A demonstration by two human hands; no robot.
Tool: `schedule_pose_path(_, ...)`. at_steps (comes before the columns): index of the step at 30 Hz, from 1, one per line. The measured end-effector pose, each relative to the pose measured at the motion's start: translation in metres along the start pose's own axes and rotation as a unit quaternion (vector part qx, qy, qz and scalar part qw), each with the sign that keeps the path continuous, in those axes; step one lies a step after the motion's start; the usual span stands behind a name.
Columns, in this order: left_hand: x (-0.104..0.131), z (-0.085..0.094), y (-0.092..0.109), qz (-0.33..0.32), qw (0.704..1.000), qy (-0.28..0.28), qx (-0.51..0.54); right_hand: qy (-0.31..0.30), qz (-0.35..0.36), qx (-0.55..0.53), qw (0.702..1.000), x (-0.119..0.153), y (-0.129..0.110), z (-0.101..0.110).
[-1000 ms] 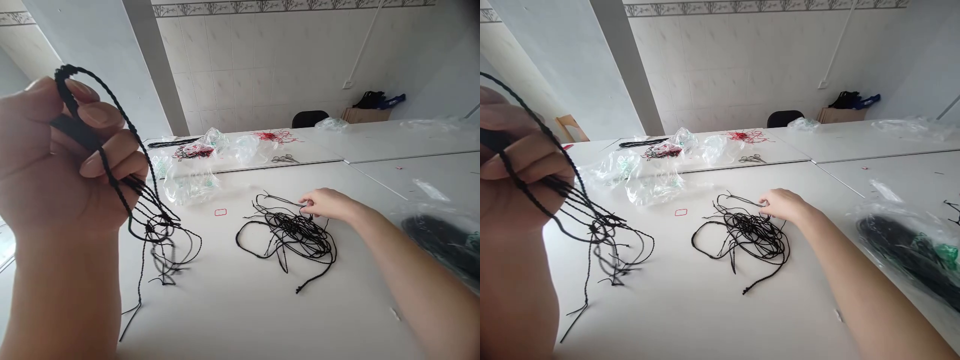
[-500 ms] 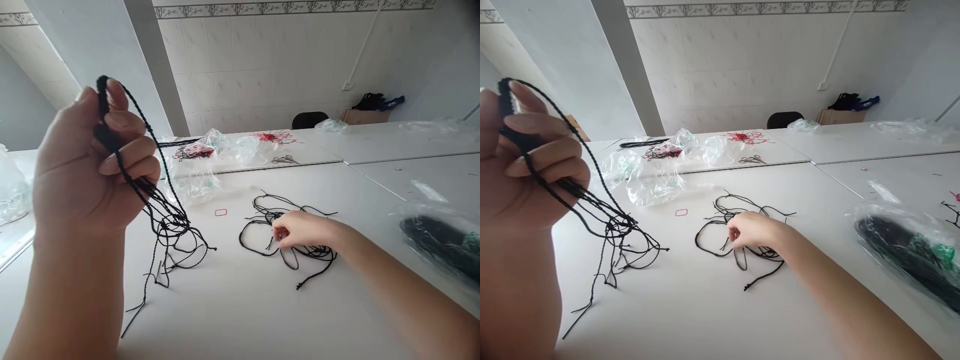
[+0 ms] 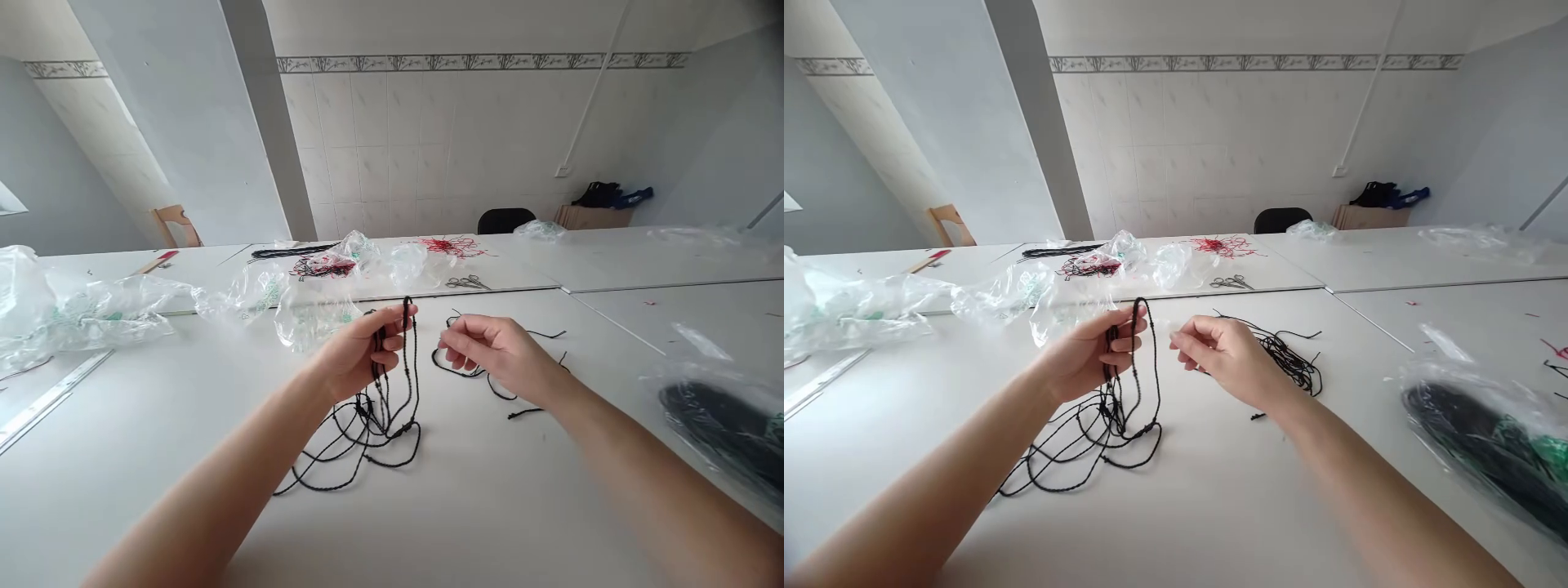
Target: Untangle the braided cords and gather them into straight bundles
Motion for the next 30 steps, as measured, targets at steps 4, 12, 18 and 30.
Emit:
schedule_pose_path(4, -0.008, 0.002, -0.018, -0.007, 0.998, 0.017, -0.055, 0.022, 0.006, -0.094, 0.995, 0.001, -0.002, -0.011)
schedule_pose_path(12, -0.011, 0.001, -0.028, 0.008, 0.994, -0.023, -0.106, 0.015, -0.067, -0.154, 0.986, -0.004, 0.005, -0.021)
schedule_pose_path(18, -0.011, 0.002, -0.024, 0.018, 0.994, -0.031, -0.106, -0.002, -0.080, -0.153, 0.985, -0.004, 0.007, -0.012)
schedule_pose_path(30, -0.010, -0.002, -0.025, 0.050, 0.991, -0.095, -0.078, -0.035, -0.071, -0.168, 0.983, 0.000, -0.001, 0.003)
Point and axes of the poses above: each hand's wrist, its own x-axis away from the middle knuckle, its own z-axis out of the back of the hand, y = z × x, the point moved 3 cm from there along -x, towards the middle knuckle, and after that the axes turned 4 degrees about y, right-handed, at the moved point
